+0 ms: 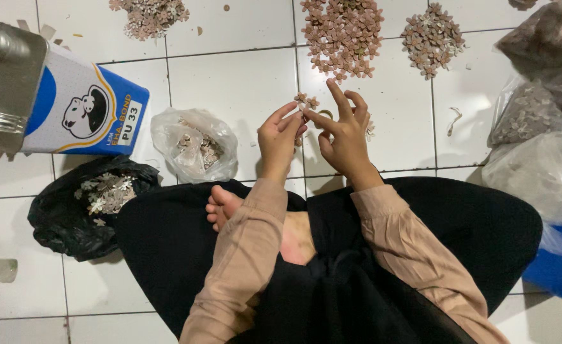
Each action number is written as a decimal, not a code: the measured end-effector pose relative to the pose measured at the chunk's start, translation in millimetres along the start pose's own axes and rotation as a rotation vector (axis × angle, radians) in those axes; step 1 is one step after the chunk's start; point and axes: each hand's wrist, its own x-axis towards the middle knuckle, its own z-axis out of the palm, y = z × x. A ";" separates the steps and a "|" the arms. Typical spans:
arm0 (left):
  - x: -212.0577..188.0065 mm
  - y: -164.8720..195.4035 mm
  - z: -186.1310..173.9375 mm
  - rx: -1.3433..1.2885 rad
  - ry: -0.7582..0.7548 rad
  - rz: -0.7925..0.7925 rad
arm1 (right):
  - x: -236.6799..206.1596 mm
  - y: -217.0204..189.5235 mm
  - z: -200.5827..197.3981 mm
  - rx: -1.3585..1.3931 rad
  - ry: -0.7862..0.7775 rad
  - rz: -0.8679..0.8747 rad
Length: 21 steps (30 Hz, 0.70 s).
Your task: The person sits on the floor and assembles small flower-shaped craft pieces by hand. They pick up individual pieces, align them, and press them together, occasionally moving piles of parts and placing assembled units into a plastic bag.
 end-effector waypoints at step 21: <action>2.6 -3.3 -5.6 0.003 -0.002 -0.036 | -0.2 4.9 6.9 0.234 0.004 0.117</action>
